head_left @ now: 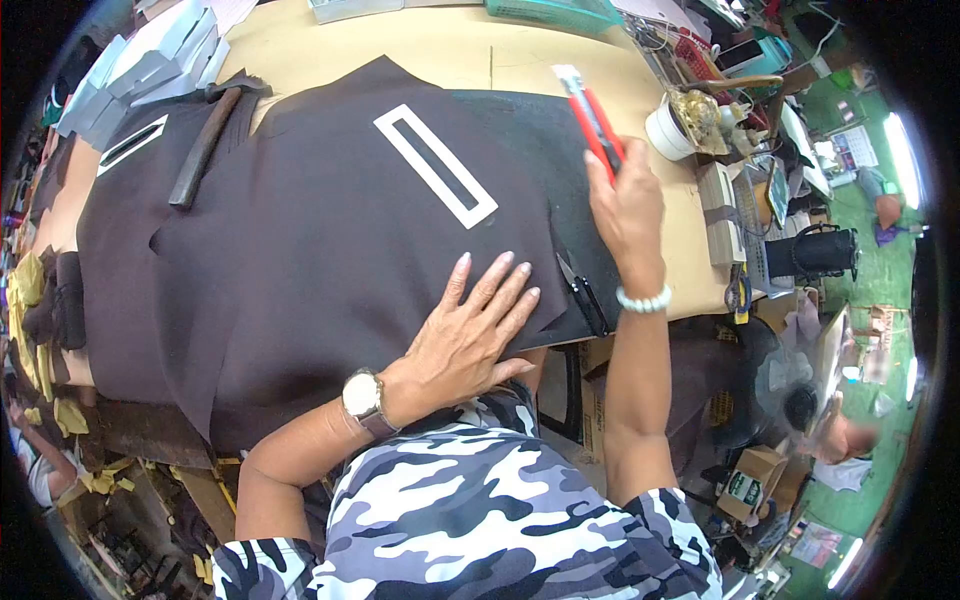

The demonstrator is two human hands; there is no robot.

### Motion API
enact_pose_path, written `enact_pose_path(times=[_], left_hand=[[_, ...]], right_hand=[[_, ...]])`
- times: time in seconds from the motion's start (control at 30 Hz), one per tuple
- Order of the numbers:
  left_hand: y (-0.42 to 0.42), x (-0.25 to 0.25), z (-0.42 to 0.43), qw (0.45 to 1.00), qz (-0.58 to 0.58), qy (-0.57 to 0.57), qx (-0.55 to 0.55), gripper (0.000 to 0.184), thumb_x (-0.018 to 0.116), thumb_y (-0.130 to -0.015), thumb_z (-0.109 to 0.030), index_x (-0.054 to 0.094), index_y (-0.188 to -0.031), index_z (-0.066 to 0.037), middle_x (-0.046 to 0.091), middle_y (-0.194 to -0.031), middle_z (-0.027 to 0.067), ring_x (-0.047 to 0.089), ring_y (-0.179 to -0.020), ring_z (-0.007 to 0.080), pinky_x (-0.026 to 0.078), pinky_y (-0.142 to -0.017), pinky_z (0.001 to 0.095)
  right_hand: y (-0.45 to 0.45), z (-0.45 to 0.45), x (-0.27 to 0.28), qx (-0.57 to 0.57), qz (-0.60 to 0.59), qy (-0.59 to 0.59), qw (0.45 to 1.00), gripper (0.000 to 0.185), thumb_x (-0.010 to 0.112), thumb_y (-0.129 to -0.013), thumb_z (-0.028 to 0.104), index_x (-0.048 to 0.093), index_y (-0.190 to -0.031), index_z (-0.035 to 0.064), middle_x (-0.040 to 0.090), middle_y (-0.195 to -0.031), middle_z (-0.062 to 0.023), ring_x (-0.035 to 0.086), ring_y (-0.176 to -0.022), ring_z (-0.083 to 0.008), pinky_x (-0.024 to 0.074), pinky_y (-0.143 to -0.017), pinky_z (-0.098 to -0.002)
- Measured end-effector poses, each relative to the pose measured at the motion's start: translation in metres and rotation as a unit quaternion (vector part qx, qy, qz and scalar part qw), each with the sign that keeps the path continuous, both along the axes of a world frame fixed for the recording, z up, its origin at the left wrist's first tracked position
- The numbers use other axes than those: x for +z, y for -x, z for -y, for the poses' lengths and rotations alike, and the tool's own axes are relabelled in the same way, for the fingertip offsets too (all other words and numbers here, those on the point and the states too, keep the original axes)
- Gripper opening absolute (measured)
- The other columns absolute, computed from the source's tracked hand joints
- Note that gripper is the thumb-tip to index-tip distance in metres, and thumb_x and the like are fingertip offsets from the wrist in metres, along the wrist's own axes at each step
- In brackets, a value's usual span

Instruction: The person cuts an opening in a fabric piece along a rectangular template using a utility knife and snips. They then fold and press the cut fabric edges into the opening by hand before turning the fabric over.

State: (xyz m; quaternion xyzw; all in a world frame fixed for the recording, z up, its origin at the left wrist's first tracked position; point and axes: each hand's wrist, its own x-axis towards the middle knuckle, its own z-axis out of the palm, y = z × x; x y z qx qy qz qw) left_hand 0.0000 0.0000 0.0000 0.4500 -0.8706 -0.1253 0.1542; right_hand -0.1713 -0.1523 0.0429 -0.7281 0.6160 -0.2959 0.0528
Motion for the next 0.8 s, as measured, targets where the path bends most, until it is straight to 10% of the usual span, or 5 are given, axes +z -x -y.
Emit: enact_pose_path(times=[0.4, 0.57, 0.8], left_hand=[[0.000, -0.006, -0.001, 1.000, 0.011, -0.021, -0.006, 0.073, 0.055, -0.081, -0.057, 0.036, -0.140, -0.018, 0.024, -0.148, 0.0146, 0.019, -0.138, 0.0329, 0.016, -0.109, 0.0569], [0.013, -0.009, -0.012, 0.998, 0.017, -0.025, -0.049, 0.077, 0.055, -0.080, -0.059, 0.031, -0.142, -0.021, 0.021, -0.149, 0.0144, 0.017, -0.138, 0.0342, 0.016, -0.109, 0.0578], [0.033, -0.017, -0.020, 0.997, 0.063, 0.023, -0.040, 0.075, 0.054, -0.079, -0.061, 0.034, -0.140, -0.024, 0.024, -0.148, 0.0134, 0.020, -0.137, 0.0330, 0.015, -0.109, 0.0578]], right_hand=[[0.047, -0.131, -0.031, -0.044, -0.034, 0.021, 0.998, 0.029, 0.072, -0.071, 0.011, 0.051, -0.089, 0.0018, 0.055, -0.078, -0.0162, 0.058, -0.076, -0.0366, 0.0454, -0.064, -0.0424], [0.056, -0.110, -0.002, -0.151, 0.157, 0.007, 0.976, 0.024, 0.069, -0.079, 0.009, 0.052, -0.093, 0.0012, 0.061, -0.075, -0.0190, 0.062, -0.069, -0.0340, 0.0478, -0.066, -0.0399], [0.039, -0.095, -0.048, -0.030, 0.134, 0.071, 0.988, 0.025, 0.067, -0.071, 0.000, 0.054, -0.091, 0.0016, 0.061, -0.076, -0.0164, 0.062, -0.069, -0.0355, 0.0479, -0.062, -0.0407]])
